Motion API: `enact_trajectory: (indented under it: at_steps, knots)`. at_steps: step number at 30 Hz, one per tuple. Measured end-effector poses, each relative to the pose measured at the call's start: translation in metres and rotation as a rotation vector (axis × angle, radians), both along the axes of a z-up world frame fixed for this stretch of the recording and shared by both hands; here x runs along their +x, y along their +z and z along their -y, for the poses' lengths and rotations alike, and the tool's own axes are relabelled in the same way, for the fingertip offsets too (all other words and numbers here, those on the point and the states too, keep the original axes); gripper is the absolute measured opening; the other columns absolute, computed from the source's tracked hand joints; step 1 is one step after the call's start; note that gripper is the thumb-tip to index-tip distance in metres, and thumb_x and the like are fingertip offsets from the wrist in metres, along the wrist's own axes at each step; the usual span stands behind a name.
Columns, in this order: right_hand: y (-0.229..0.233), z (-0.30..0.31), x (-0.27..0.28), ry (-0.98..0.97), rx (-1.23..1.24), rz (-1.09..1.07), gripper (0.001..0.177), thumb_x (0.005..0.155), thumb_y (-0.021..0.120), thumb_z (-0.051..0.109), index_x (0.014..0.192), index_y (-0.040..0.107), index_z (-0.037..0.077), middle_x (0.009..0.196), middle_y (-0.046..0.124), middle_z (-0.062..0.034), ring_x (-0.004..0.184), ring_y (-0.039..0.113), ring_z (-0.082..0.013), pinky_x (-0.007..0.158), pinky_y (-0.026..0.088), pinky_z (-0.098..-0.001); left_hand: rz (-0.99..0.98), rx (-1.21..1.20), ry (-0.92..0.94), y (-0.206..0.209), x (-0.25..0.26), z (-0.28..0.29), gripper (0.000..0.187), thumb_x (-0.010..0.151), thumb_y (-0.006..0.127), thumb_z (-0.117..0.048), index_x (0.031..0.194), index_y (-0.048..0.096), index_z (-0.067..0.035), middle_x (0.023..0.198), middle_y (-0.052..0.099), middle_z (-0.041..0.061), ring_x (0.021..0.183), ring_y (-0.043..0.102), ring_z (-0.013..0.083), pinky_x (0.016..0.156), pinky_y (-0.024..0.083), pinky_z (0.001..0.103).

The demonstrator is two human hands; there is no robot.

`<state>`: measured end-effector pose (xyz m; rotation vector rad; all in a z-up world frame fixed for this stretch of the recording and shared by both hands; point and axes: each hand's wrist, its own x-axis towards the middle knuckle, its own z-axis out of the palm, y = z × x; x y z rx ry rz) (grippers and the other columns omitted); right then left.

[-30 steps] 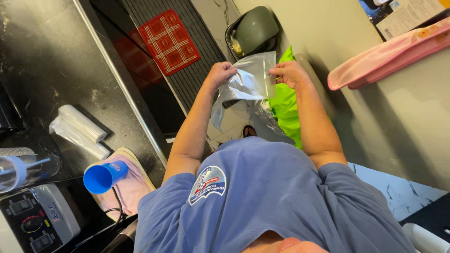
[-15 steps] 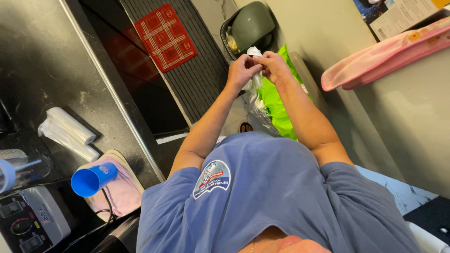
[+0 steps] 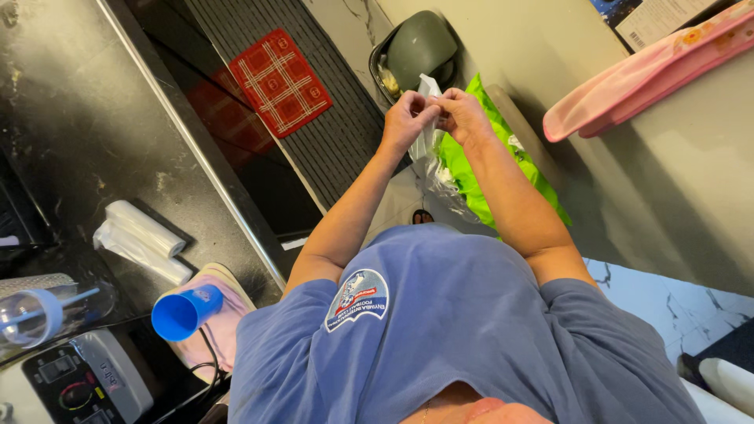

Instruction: The person opens a cabinet, retrieves a roll of plastic bags, and tears off a bag. They place the bag into a trash bin, remove the old bag containing waste, and tie it shut. The person then places the tied bag into a larger green bag and prepares another plastic bag.

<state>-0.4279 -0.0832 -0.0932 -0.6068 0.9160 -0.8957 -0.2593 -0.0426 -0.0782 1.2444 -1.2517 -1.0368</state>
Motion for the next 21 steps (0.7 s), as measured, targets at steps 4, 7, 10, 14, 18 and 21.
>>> enact_trajectory:
  at_steps: [4, 7, 10, 14, 18, 21]
  knots:
    - [-0.002, -0.009, 0.004, -0.021, 0.006, 0.124, 0.027, 0.095, 0.078, 0.015, 0.078, 0.056, 0.015, 0.079, 0.066, -0.0016, 0.07, 0.064, -0.0183, 0.066, 0.056, -0.0389, -0.006, 0.003, -0.023, 0.002, 0.004, -0.008, 0.019, 0.088, 0.078, -0.02, 0.089, 0.068, -0.003, 0.076, 0.072, 0.0, 0.069, 0.063, 0.007, 0.064, 0.054, 0.026]
    - [-0.004, -0.015, 0.005, -0.053, -0.011, 0.174, 0.025, 0.095, 0.076, 0.016, 0.078, 0.057, 0.015, 0.081, 0.067, -0.0014, 0.073, 0.066, -0.0187, 0.069, 0.058, -0.0395, 0.017, 0.026, 0.029, 0.001, 0.01, -0.01, 0.018, 0.09, 0.077, -0.019, 0.086, 0.07, -0.003, 0.073, 0.071, 0.002, 0.068, 0.061, 0.0072, 0.063, 0.052, 0.027]
    - [-0.01, -0.017, -0.003, -0.097, -0.038, 0.305, 0.023, 0.096, 0.076, 0.01, 0.082, 0.058, 0.013, 0.088, 0.069, -0.0039, 0.083, 0.068, -0.0198, 0.079, 0.059, -0.0382, 0.144, 0.0, 0.142, -0.007, 0.019, -0.01, 0.016, 0.09, 0.076, -0.018, 0.085, 0.068, -0.004, 0.072, 0.07, 0.006, 0.065, 0.062, 0.0119, 0.063, 0.053, 0.029]
    - [-0.021, -0.016, -0.021, -0.333, 0.189, 0.382, 0.013, 0.091, 0.073, 0.013, 0.084, 0.062, 0.012, 0.083, 0.069, -0.0056, 0.078, 0.07, -0.0231, 0.076, 0.061, -0.0424, 0.557, -0.111, 0.293, -0.024, 0.043, -0.004, 0.015, 0.088, 0.077, -0.016, 0.083, 0.066, -0.007, 0.079, 0.071, 0.011, 0.072, 0.066, 0.0263, 0.065, 0.052, 0.037]
    - [-0.046, -0.024, -0.036, -0.188, -0.153, 0.063, 0.019, 0.097, 0.081, 0.016, 0.089, 0.064, 0.012, 0.078, 0.063, -0.0014, 0.067, 0.058, -0.0171, 0.058, 0.047, -0.0341, 0.467, -0.063, 0.293, -0.03, 0.057, 0.0, 0.013, 0.089, 0.074, -0.015, 0.087, 0.064, -0.006, 0.08, 0.071, 0.011, 0.074, 0.068, 0.0271, 0.068, 0.053, 0.038]
    - [-0.035, -0.034, -0.05, -0.233, -0.702, -0.746, 0.02, 0.099, 0.082, 0.015, 0.096, 0.064, 0.004, 0.089, 0.062, -0.0053, 0.077, 0.057, -0.0163, 0.068, 0.048, -0.0325, 0.333, 0.005, 0.239, -0.017, 0.063, 0.001, 0.015, 0.087, 0.075, -0.016, 0.087, 0.064, -0.006, 0.077, 0.071, 0.01, 0.071, 0.069, 0.0215, 0.068, 0.055, 0.034]
